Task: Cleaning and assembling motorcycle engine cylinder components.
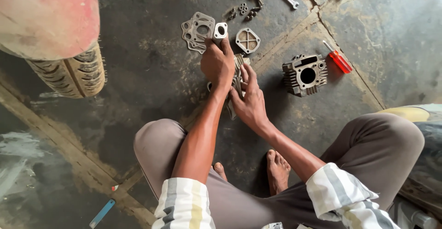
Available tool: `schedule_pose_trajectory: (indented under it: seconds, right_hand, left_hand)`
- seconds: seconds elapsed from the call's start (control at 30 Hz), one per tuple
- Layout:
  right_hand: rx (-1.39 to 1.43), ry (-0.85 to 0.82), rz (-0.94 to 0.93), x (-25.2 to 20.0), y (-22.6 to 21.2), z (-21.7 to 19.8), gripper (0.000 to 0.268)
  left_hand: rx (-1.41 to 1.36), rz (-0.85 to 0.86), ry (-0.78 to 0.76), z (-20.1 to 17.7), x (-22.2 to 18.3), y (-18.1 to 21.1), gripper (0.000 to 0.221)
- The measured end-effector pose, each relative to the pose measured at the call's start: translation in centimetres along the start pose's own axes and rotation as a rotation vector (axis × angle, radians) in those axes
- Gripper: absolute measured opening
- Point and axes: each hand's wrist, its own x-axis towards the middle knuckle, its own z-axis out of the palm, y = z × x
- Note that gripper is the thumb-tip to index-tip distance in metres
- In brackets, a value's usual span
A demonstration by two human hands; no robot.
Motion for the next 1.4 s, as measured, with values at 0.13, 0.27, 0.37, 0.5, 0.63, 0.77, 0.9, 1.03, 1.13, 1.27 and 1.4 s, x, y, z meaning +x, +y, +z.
schedule_pose_trajectory:
  seconds: [0.13,0.27,0.37,0.5,0.63,0.77,0.9,1.03,1.13,1.27,1.4]
  right_hand:
    - [-0.022,-0.027,-0.07,-0.6,2.0,0.7,0.076]
    - [-0.102,-0.019,-0.194,-1.4,3.1,1.0,0.076]
    - [-0.122,-0.007,-0.174,-1.7,3.2,0.8,0.075]
    - [-0.177,0.023,-0.158,-2.3,3.2,0.8,0.068]
    - [-0.348,0.032,-0.139,-3.4,2.5,0.2,0.06]
    - [-0.425,-0.003,-0.182,-2.9,2.1,0.1,0.061]
    - [-0.348,0.001,-0.161,-2.0,1.6,-0.3,0.064]
    - [-0.221,-0.105,0.006,-1.0,0.5,-0.3,0.076]
    - [-0.192,-0.11,-0.008,-0.4,0.6,-0.2,0.088]
    - [-0.194,-0.121,-0.071,0.3,1.4,-0.2,0.097]
    - [-0.08,-0.164,-0.119,1.2,0.6,-0.9,0.103]
  left_hand:
    - [-0.014,0.021,0.022,-0.4,0.1,0.0,0.038]
    - [0.012,0.007,-0.009,-0.4,0.2,0.1,0.038]
    - [0.023,0.014,-0.02,-0.3,-0.1,0.2,0.038]
    - [0.03,0.032,-0.018,0.1,0.1,-0.4,0.039]
    - [-0.002,0.013,0.032,-0.4,0.5,-0.2,0.04]
    - [0.01,-0.027,0.034,0.0,0.7,-0.6,0.041]
    - [0.021,-0.012,0.047,0.3,0.6,-0.9,0.042]
    - [0.003,-0.029,0.051,-0.3,0.7,-0.7,0.042]
    - [-0.008,-0.048,0.021,-0.6,0.6,-0.2,0.043]
    - [0.007,-0.033,0.02,-0.1,0.7,-0.4,0.043]
    - [0.023,-0.031,0.005,-0.5,0.4,0.1,0.043]
